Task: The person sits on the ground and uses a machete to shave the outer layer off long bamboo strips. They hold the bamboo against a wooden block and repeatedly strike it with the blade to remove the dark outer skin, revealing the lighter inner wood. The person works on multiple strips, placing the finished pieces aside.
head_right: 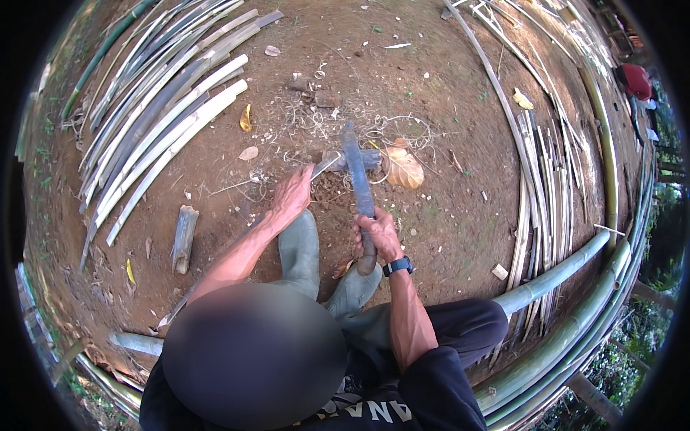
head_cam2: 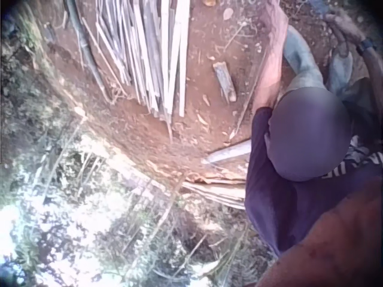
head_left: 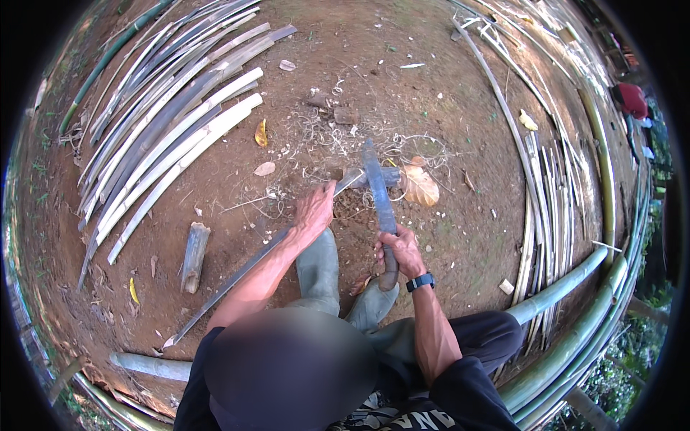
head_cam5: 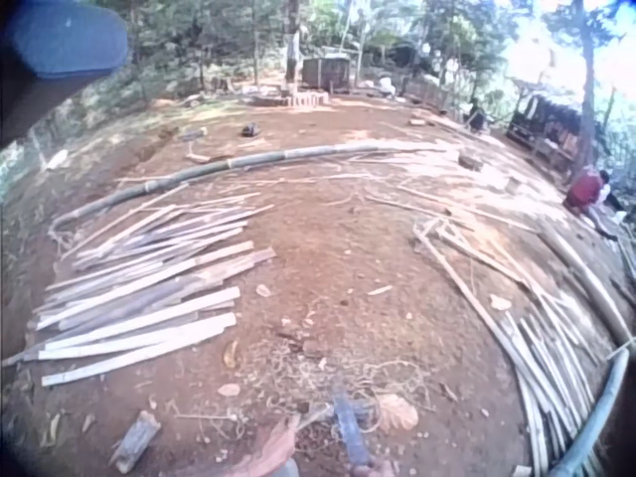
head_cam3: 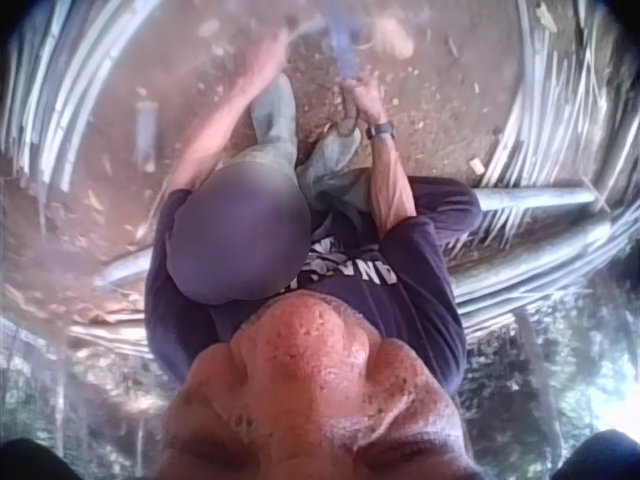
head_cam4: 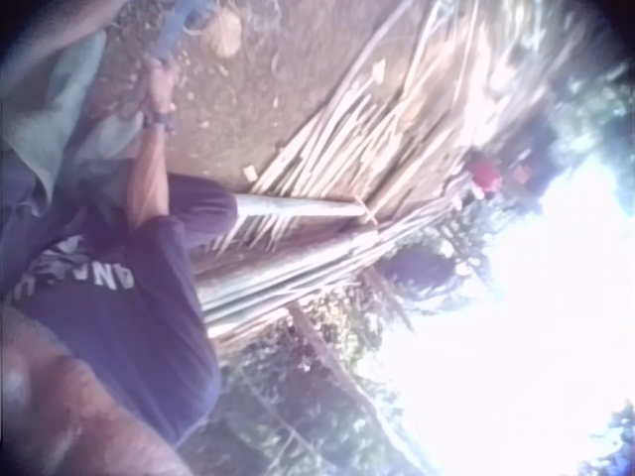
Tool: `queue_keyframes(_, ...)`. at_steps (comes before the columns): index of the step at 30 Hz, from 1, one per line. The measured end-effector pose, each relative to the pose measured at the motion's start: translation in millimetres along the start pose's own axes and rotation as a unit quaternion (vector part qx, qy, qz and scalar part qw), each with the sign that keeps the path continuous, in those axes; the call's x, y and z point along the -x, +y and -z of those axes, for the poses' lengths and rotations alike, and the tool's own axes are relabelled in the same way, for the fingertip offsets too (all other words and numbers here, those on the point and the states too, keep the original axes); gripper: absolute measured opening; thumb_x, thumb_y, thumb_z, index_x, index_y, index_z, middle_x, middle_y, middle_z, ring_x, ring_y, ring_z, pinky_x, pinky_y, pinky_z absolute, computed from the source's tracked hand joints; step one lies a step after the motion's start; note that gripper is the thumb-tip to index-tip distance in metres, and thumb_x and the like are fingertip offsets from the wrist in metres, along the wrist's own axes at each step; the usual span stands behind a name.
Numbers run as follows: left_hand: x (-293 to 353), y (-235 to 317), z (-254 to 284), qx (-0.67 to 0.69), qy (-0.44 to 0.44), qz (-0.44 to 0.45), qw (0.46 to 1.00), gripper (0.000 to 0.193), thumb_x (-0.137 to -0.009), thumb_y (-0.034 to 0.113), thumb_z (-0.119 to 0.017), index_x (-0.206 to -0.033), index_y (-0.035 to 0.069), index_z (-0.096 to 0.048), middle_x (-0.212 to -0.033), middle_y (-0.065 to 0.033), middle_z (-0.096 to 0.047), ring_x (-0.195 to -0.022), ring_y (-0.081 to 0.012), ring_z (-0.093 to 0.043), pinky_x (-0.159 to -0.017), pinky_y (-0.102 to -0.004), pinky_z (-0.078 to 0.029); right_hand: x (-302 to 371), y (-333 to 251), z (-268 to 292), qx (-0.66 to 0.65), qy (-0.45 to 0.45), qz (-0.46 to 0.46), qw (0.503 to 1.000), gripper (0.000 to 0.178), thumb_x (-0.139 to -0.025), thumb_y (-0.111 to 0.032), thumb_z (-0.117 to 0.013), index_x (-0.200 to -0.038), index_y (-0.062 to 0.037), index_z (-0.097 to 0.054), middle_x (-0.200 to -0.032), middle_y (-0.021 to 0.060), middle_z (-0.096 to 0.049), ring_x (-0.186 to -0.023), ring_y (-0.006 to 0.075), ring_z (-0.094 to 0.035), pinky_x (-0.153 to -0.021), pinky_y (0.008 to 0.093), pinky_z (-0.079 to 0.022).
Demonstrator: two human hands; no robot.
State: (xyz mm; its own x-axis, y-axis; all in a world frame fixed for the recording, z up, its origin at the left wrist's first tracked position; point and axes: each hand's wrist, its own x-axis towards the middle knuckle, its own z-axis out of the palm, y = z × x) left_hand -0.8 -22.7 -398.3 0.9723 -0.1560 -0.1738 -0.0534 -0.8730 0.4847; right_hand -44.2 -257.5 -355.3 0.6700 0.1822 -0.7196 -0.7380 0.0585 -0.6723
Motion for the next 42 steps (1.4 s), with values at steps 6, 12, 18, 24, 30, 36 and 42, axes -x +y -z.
queue_keyframes(6,5,9,-17,-0.040,-0.027,0.040,0.998,0.044,-0.086,0.011,-0.052,-0.128,0.006,-0.039,-0.096,-0.0222,-0.054,-0.076,-0.0390,-0.062,-0.061,-0.0472,-0.053,-1,11,-8,0.179,0.095,0.044,0.978,0.025,-0.087,-0.022,-0.060,-0.086,0.0027,-0.055,-0.061,0.0064,-0.057,-0.050,0.0144,-0.058,-0.043,0.0313,-0.046)
queue_keyframes(12,8,15,-13,-0.030,-0.011,0.022,0.999,0.036,-0.090,0.018,-0.050,-0.123,0.004,-0.044,-0.096,-0.0215,-0.055,-0.076,-0.0376,-0.063,-0.058,-0.0479,-0.052,-4,22,-7,0.382,0.195,0.130,0.894,0.031,-0.087,-0.027,-0.056,-0.081,0.0038,-0.058,-0.059,0.0222,-0.057,-0.053,0.0352,-0.060,-0.053,0.0438,-0.047)
queue_keyframes(18,-4,6,0,0.033,-0.053,0.033,0.998,0.022,-0.091,0.019,-0.051,-0.102,0.000,-0.050,-0.078,-0.0214,-0.062,-0.067,-0.0383,-0.063,-0.058,-0.0485,-0.051,-8,27,-7,0.464,0.189,0.196,0.843,0.025,-0.086,-0.021,-0.052,-0.081,0.0030,-0.058,-0.068,0.0280,-0.057,-0.064,0.0443,-0.059,-0.060,0.0489,-0.046)
queue_keyframes(24,-12,-7,5,0.083,-0.045,0.018,0.995,0.016,-0.090,0.015,-0.052,-0.089,-0.001,-0.054,-0.057,-0.0204,-0.056,-0.055,-0.0377,-0.060,-0.051,-0.0486,-0.044,-14,11,-23,0.475,0.196,0.192,0.836,0.020,-0.087,-0.017,-0.051,-0.087,0.0017,-0.059,-0.066,0.0259,-0.059,-0.063,0.0425,-0.060,-0.059,0.0492,-0.047)
queue_keyframes(30,-15,-1,10,0.121,-0.062,0.046,0.990,0.017,-0.090,0.015,-0.053,-0.087,-0.002,-0.055,-0.056,-0.0201,-0.056,-0.050,-0.0374,-0.057,-0.047,-0.0482,-0.039,-21,-16,-46,0.456,0.222,0.305,0.806,0.021,-0.087,-0.014,-0.053,-0.099,0.0012,-0.060,-0.071,0.0247,-0.062,-0.064,0.0410,-0.062,-0.059,0.0477,-0.050)
queue_keyframes(36,-10,8,9,0.115,-0.055,0.051,0.991,0.019,-0.090,0.017,-0.055,-0.090,-0.002,-0.057,-0.058,-0.0205,-0.058,-0.048,-0.0351,-0.056,-0.046,-0.0470,-0.039,-26,-21,-51,0.467,0.221,0.225,0.826,0.018,-0.088,-0.016,-0.054,-0.084,0.0011,-0.057,-0.070,0.0256,-0.061,-0.062,0.0410,-0.061,-0.057,0.0483,-0.048)
queue_keyframes(42,-14,8,5,0.160,-0.079,0.093,0.980,0.018,-0.090,0.015,-0.054,-0.091,-0.003,-0.057,-0.059,-0.0204,-0.058,-0.048,-0.0347,-0.057,-0.047,-0.0465,-0.041,-33,-19,-49,0.473,0.236,0.240,0.814,0.022,-0.090,-0.019,-0.052,-0.079,-0.0004,-0.055,-0.066,0.0252,-0.060,-0.060,0.0410,-0.061,-0.053,0.0495,-0.046)
